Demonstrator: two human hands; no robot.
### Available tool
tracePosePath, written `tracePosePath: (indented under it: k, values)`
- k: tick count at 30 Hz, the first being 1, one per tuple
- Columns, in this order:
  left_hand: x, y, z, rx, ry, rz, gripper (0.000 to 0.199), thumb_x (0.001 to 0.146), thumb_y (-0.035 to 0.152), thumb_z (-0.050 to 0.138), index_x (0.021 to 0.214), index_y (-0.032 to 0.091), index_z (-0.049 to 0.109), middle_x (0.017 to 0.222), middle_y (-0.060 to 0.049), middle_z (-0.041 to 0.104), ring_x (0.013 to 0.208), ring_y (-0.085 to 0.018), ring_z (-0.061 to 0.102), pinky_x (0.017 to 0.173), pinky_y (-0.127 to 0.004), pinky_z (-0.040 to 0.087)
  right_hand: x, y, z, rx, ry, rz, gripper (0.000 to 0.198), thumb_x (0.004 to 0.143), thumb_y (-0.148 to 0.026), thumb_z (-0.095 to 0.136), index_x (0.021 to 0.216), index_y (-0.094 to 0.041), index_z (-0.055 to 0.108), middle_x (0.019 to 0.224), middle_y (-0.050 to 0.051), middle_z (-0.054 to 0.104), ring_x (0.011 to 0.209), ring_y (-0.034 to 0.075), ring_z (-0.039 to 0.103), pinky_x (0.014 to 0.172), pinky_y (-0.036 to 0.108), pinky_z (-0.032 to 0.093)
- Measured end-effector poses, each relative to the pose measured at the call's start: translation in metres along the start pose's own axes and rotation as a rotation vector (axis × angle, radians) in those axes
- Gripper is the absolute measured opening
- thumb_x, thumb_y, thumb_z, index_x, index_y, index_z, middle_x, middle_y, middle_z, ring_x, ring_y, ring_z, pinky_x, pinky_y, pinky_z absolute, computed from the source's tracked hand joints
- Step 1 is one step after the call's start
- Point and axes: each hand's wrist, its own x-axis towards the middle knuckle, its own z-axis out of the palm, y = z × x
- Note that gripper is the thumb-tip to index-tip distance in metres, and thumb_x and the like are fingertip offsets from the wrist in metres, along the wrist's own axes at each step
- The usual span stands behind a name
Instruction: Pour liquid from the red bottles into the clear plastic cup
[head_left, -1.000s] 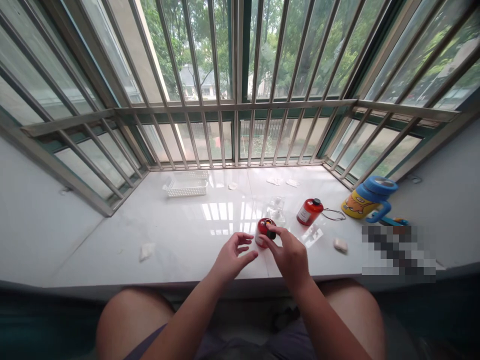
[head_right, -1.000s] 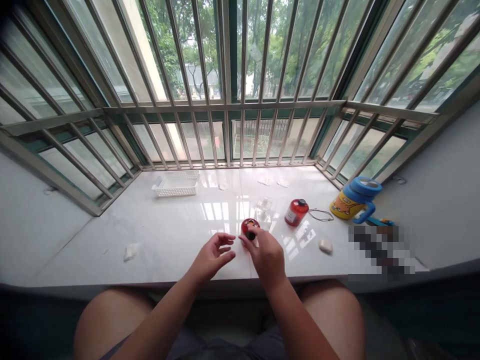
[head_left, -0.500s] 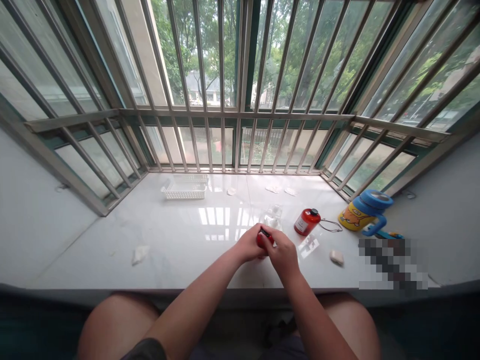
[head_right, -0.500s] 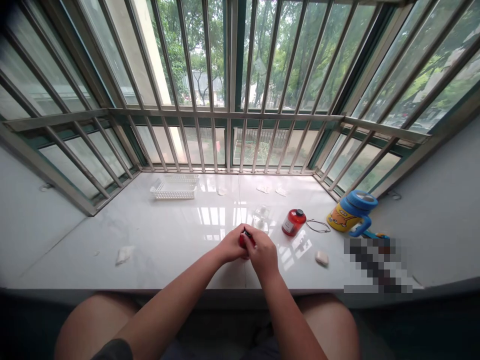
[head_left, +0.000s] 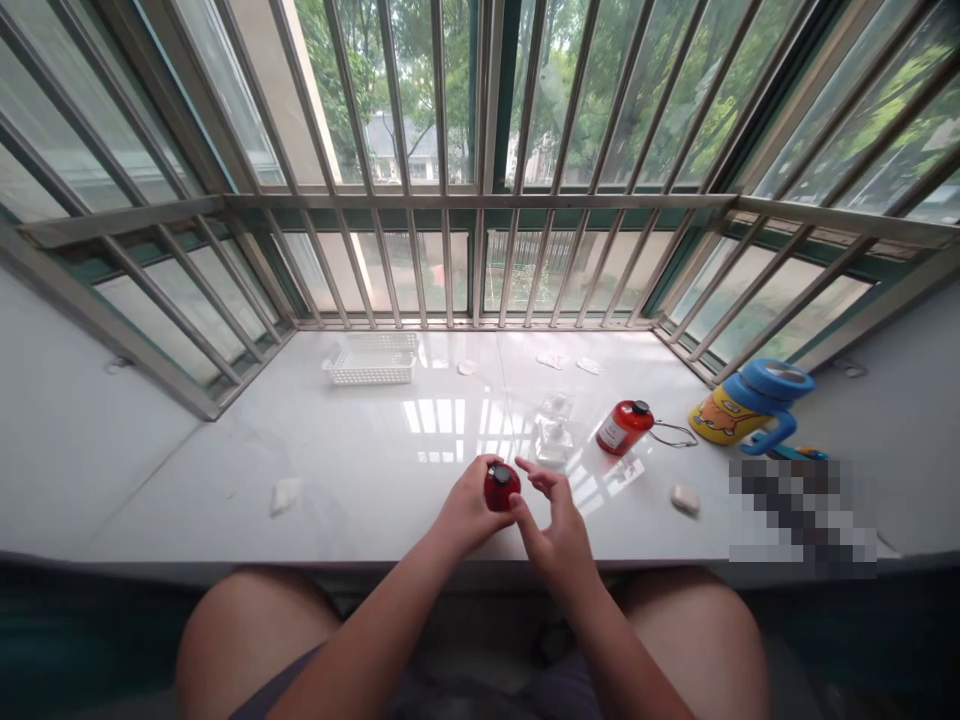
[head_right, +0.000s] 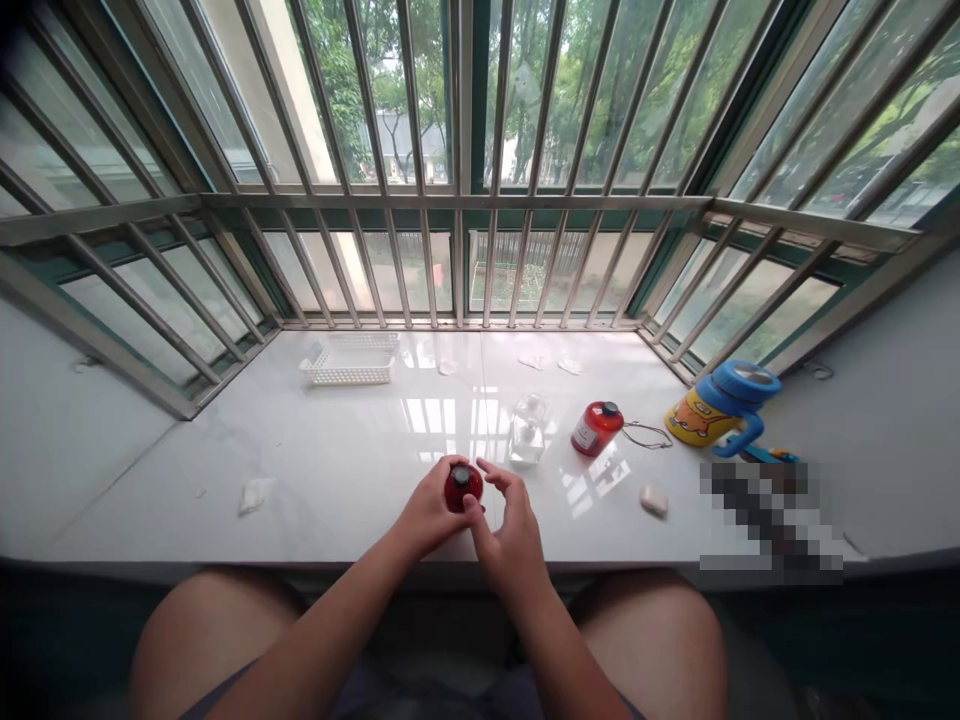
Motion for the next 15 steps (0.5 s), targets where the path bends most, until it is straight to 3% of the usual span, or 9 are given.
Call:
tracePosePath:
  k: [3, 5, 8, 10, 15]
  values:
    - [-0.001, -0.001, 0.003, -0.110, -0.023, -0.014, 0.058, 0.076, 0.026, 0.085, 0.126, 0.024, 0.056, 0.110, -0.003, 0.073, 0.092, -0.021, 0.072, 0.084, -0.036, 0.062, 0.006, -0.001, 0.008, 0.055, -0.101, 0.030, 0.033, 0.101, -0.046, 0.065, 0.122, -0.026, 0.050, 0.145, 0.016, 0.065, 0.134, 0.032, 0.064, 0.107, 0.050, 0.056]
    - [-0.003, -0.004, 0.002, -0.129, -0.012, -0.012, 0.059, 0.077, 0.025, 0.084, 0.128, 0.024, 0.054, 0.112, -0.004, 0.072, 0.093, -0.021, 0.073, 0.086, -0.037, 0.062, 0.004, 0.002, 0.008, 0.046, -0.104, 0.034, 0.029, 0.101, -0.046, 0.065, 0.114, -0.026, 0.049, 0.134, 0.014, 0.070, 0.125, 0.031, 0.069, 0.100, 0.046, 0.059]
    - [-0.006, -0.007, -0.002, 0.007, 0.082, 0.008, 0.066, 0.073, 0.028, 0.089, 0.130, 0.025, 0.055, 0.119, -0.005, 0.071, 0.103, -0.024, 0.072, 0.095, -0.042, 0.060, -0.002, 0.005, 0.004, 0.048, -0.050, 0.037, 0.024, 0.102, -0.045, 0.063, 0.103, -0.026, 0.048, 0.108, 0.007, 0.073, 0.101, 0.025, 0.072, 0.091, 0.040, 0.059]
    - [-0.008, -0.009, -0.004, 0.081, 0.121, 0.013, 0.067, 0.072, 0.029, 0.090, 0.130, 0.025, 0.056, 0.122, -0.005, 0.070, 0.108, -0.026, 0.070, 0.099, -0.044, 0.058, -0.005, 0.003, 0.004, 0.051, -0.042, 0.028, 0.023, 0.103, -0.044, 0.062, 0.101, -0.026, 0.048, 0.102, 0.005, 0.071, 0.096, 0.023, 0.072, 0.090, 0.039, 0.058]
    - [-0.009, -0.008, -0.005, 0.056, 0.100, -0.017, 0.065, 0.073, 0.026, 0.087, 0.130, 0.025, 0.056, 0.119, -0.005, 0.072, 0.102, -0.025, 0.072, 0.094, -0.042, 0.060, -0.007, -0.013, 0.017, 0.102, -0.038, 0.036, 0.027, 0.100, -0.046, 0.062, 0.112, -0.027, 0.047, 0.145, 0.015, 0.063, 0.137, 0.031, 0.060, 0.112, 0.049, 0.051]
